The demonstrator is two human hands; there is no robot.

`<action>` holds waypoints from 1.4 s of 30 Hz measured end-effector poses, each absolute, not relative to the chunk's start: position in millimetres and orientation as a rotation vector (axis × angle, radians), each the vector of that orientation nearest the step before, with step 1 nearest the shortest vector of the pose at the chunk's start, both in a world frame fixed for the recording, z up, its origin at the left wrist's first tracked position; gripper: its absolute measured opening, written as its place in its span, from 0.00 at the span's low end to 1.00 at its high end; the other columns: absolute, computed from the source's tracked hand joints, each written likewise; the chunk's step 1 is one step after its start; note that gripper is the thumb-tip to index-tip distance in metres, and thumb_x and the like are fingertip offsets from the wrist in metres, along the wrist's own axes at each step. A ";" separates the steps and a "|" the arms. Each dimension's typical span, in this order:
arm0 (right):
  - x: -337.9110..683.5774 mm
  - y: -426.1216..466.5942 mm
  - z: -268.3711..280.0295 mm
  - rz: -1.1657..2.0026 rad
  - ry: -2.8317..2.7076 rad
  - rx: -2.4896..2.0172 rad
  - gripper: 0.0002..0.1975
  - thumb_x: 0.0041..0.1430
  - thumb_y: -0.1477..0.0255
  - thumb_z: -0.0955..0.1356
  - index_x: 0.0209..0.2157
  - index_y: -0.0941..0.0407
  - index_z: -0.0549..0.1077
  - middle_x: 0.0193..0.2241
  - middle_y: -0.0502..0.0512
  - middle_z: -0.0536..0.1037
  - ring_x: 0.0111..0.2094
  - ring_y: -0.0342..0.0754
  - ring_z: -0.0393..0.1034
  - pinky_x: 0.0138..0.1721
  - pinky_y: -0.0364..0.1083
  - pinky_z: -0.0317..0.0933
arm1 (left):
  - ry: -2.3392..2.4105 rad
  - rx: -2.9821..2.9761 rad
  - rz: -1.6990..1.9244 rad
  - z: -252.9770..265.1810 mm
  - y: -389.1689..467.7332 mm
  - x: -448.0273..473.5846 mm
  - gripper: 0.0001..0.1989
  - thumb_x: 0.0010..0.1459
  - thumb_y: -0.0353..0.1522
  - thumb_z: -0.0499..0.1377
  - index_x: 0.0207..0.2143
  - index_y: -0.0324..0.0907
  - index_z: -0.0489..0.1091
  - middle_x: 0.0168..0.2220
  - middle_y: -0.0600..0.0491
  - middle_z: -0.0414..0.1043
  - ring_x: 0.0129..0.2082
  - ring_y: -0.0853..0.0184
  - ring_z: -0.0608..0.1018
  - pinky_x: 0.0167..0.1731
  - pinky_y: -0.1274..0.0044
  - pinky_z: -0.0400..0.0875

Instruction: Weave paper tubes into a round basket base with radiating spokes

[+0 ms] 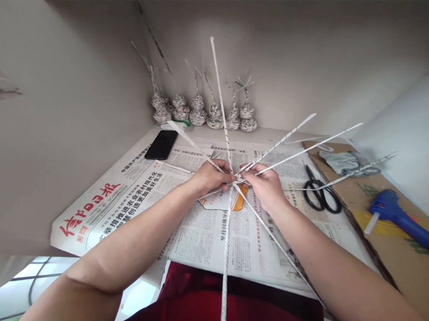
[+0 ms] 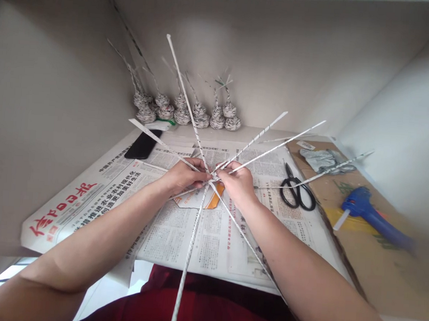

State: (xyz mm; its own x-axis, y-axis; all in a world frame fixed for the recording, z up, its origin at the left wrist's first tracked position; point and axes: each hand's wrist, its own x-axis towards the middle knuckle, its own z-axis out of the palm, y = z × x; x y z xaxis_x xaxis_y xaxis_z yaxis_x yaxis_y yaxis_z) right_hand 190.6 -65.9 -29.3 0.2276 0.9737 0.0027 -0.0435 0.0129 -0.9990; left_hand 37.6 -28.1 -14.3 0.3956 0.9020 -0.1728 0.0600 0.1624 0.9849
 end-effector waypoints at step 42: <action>190.2 -74.6 -34.9 0.597 -1.577 -1.378 0.09 0.55 0.65 0.67 0.30 0.54 0.77 0.27 0.50 0.79 0.26 0.45 0.71 0.28 0.43 0.61 | 1.067 1.186 0.842 -13.6 -23.5 38.8 0.08 0.38 0.21 0.61 0.23 0.38 0.67 0.22 0.58 0.68 0.19 0.74 0.71 0.16 0.83 0.69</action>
State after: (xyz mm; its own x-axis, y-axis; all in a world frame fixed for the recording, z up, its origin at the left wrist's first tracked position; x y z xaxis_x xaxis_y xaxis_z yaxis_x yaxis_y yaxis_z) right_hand 190.2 -74.6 -34.9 0.0582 0.9447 0.3227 0.4947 0.2535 -0.8313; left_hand 38.8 -23.5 -13.6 0.3009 0.9330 -0.1976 0.0240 0.1997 0.9796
